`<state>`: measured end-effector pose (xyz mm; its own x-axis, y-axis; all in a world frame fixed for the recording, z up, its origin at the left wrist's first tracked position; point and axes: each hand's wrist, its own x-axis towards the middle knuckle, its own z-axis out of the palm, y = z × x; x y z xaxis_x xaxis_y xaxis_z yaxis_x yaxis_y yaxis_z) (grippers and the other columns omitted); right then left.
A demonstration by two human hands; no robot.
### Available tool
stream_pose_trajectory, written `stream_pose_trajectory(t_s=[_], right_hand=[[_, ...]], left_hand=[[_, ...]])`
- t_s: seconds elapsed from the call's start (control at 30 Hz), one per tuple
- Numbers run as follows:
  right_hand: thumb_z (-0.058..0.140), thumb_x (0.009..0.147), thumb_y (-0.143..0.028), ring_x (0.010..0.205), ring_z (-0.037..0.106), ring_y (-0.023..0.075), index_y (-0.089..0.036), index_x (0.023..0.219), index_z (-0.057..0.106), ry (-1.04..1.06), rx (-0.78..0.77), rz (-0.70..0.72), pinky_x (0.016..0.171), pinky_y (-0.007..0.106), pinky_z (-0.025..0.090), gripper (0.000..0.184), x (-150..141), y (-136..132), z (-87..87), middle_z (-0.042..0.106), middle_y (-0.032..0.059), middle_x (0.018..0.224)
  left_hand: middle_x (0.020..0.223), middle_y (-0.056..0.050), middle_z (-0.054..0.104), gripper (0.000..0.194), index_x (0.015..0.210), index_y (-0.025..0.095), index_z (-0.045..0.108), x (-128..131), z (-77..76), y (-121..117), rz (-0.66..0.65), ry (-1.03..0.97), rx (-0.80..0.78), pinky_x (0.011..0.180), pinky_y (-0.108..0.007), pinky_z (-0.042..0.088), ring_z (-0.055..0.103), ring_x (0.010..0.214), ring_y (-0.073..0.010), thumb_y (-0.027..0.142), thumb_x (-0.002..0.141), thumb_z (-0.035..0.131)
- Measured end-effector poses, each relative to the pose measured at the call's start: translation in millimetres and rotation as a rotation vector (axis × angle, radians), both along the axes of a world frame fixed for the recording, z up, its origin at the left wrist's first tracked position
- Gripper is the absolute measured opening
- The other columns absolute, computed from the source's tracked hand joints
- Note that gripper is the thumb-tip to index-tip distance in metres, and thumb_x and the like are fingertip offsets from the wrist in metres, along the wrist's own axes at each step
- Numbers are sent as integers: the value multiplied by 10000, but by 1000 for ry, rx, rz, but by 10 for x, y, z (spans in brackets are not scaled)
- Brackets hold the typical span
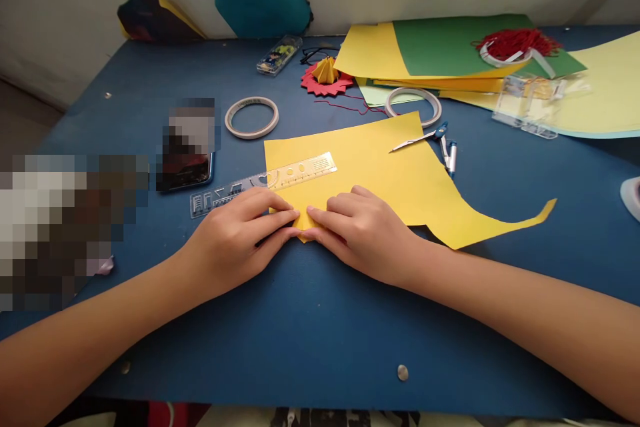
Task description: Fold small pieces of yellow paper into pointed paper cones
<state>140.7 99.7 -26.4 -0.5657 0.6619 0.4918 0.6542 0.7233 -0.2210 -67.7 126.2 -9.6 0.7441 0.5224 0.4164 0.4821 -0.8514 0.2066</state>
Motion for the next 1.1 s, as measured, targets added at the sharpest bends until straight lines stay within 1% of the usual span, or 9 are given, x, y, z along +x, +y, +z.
stream_pose_trajectory(t_s=[0.13,0.23,0.43,0.6,0.7,0.77,0.97,1.03,1.1], right_hand=[[512,895,-197,543,411,117,-117,846,648,-41,62,12,548,273,354,166,-7,8,16,525,11,582],[512,876,-151,539,420,120,-115,789,630,-50,78,5,536,280,348,152,-20,-6,25,539,19,585],[519,860,-136,539,436,112,-140,758,584,12,37,-15,544,275,364,121,-33,-21,31,561,10,598],[514,850,-133,544,427,107,-157,732,553,35,13,-22,546,265,361,126,-47,-25,49,549,4,595],[516,843,-132,540,415,108,-158,728,547,34,0,-31,542,264,359,123,-40,-26,51,541,3,593],[508,844,-134,542,411,111,-161,724,542,21,4,-35,541,265,360,128,-36,-25,51,534,3,591],[493,843,-127,528,407,112,-169,673,525,-69,88,5,522,269,347,178,-48,-23,65,537,6,579],[502,847,-140,521,413,113,-169,663,532,-98,109,3,518,273,344,188,-50,-26,72,537,6,570],[515,855,-166,525,426,116,-167,680,554,-106,113,-11,519,275,347,180,-48,-30,77,542,8,575]], left_hand=[[815,-76,642,169,846,110,681,-13,-16,15,-17,-5,3,703,-294,526,576,777,-170,186,871,532],[798,-84,647,170,827,101,680,-2,-7,2,-22,6,47,694,-301,534,585,775,-181,194,865,543],[727,-96,647,155,782,78,684,42,-14,-22,-36,28,171,644,-313,546,591,713,-188,153,844,563],[682,-97,652,125,730,74,675,36,-21,-32,-76,71,311,626,-320,548,624,733,-217,106,816,590],[673,-87,651,107,712,82,658,22,-18,-44,-83,86,364,618,-313,539,625,719,-213,85,801,597],[671,-77,646,110,708,93,644,29,-19,-49,-65,97,363,617,-304,528,614,704,-201,87,802,588],[678,-56,612,161,675,142,592,117,-32,-37,74,100,374,573,-290,467,522,621,-172,73,802,519],[681,-50,597,180,674,156,573,131,-43,-29,93,107,338,567,-287,449,503,625,-170,85,816,490],[707,-51,596,181,694,158,568,125,-57,-21,121,90,252,591,-283,451,511,665,-172,116,840,471]])
